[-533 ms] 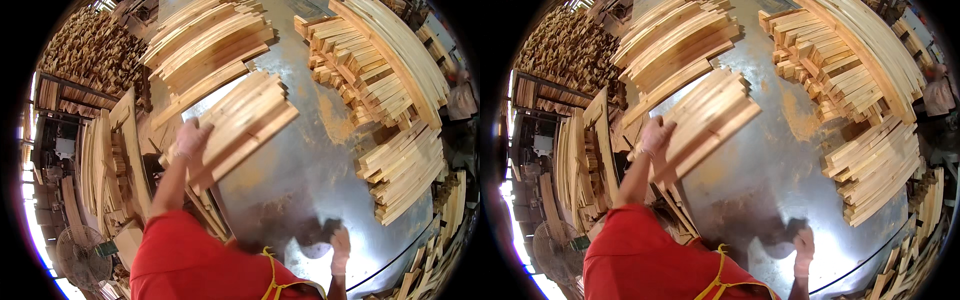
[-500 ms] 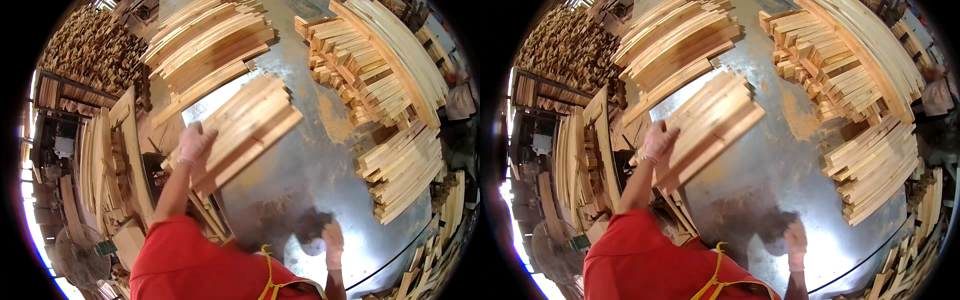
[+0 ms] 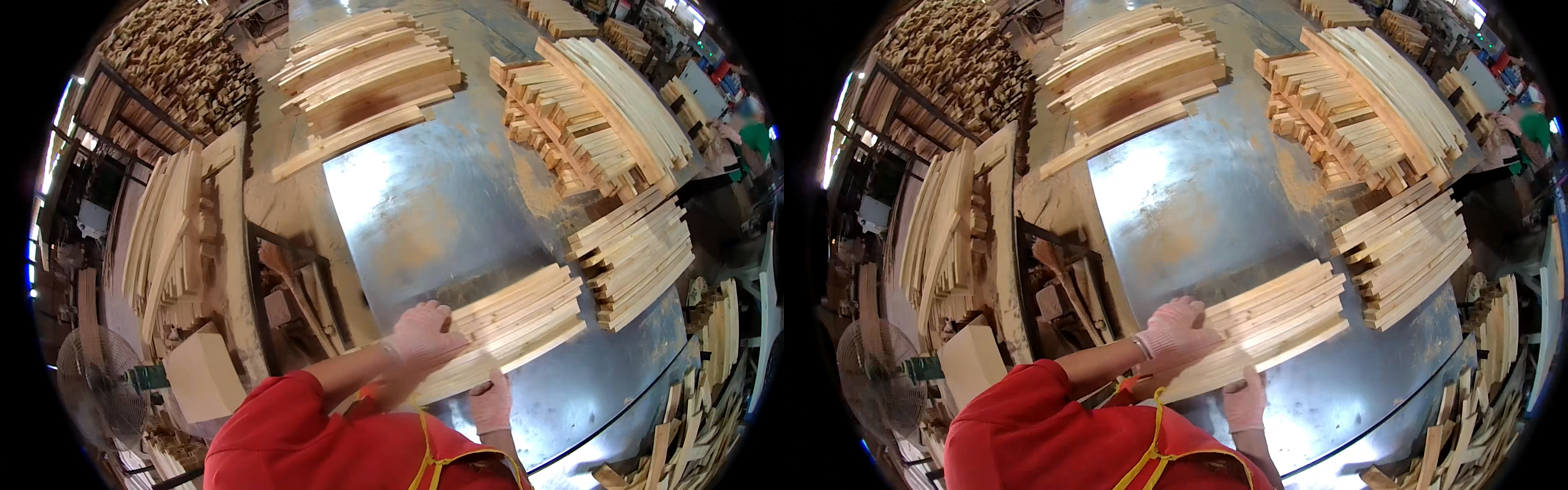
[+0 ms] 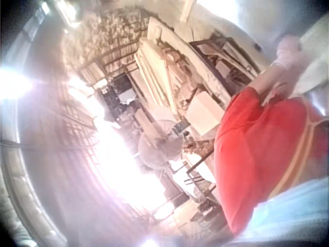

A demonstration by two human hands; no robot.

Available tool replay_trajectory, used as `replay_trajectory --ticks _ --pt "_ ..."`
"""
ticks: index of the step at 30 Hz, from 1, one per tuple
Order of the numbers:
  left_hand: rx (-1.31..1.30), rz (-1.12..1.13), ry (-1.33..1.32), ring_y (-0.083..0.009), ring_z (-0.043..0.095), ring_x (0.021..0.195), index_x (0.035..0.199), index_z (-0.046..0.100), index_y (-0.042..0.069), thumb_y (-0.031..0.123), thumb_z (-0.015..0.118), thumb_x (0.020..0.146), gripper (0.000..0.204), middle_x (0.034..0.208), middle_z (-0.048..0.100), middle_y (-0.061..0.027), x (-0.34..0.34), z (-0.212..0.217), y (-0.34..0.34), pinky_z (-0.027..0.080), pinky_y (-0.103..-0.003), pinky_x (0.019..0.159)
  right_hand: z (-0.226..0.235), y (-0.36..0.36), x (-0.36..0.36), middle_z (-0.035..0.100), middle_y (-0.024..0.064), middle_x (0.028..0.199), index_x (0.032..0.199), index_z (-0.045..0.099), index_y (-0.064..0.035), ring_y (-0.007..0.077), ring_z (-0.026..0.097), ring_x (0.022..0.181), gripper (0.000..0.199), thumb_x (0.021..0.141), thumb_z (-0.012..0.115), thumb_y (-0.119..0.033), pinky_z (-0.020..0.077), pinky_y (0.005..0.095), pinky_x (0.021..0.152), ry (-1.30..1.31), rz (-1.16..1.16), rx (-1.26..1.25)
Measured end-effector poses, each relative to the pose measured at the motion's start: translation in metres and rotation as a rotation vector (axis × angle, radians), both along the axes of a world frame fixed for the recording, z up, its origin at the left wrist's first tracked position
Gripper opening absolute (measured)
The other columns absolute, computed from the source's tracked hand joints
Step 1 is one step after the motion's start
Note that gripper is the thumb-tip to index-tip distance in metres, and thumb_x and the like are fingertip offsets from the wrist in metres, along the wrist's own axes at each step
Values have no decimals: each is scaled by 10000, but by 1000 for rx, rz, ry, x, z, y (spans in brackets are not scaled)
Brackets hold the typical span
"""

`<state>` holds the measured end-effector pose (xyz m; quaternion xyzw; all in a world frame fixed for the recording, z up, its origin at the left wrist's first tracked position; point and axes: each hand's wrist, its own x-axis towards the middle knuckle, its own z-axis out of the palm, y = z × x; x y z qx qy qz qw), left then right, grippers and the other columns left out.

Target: The person repeatedly picks up small wooden planks from a large pile on a metal table and stacks them into neat piles. The person handles the planks one at a time or in small groups, aligning them and placing them into organized stacks on the table.

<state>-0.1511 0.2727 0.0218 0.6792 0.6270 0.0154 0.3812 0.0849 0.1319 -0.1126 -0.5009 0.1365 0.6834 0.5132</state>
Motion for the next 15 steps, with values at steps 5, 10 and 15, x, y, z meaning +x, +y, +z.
replay_trajectory --ticks 5,10,15 --pt "-13 -326 -8 -378 623 1203 1201 676 23 557 647 830 651 1311 625 -218 25 -6 -19 478 -438 1070 34 -26 -24 568 128 1412 1621 272 -136 253 576 1196 828 952 753 -222 506 415 989 -673 116 99" --pt "33 -377 -244 -386 601 1257 1403 605 89 485 623 850 680 1394 595 -212 -30 -48 27 491 -442 1066 35 -32 -13 545 151 1441 1637 217 -119 250 562 1206 818 1000 697 -301 500 427 989 -688 278 8" --pt "347 189 579 -325 613 1201 1358 586 97 318 685 811 598 1247 626 -115 -207 -38 177 520 -408 995 17 -53 -9 523 146 1469 1631 254 -125 257 545 1281 791 1013 658 -408 507 415 1018 -758 251 38"
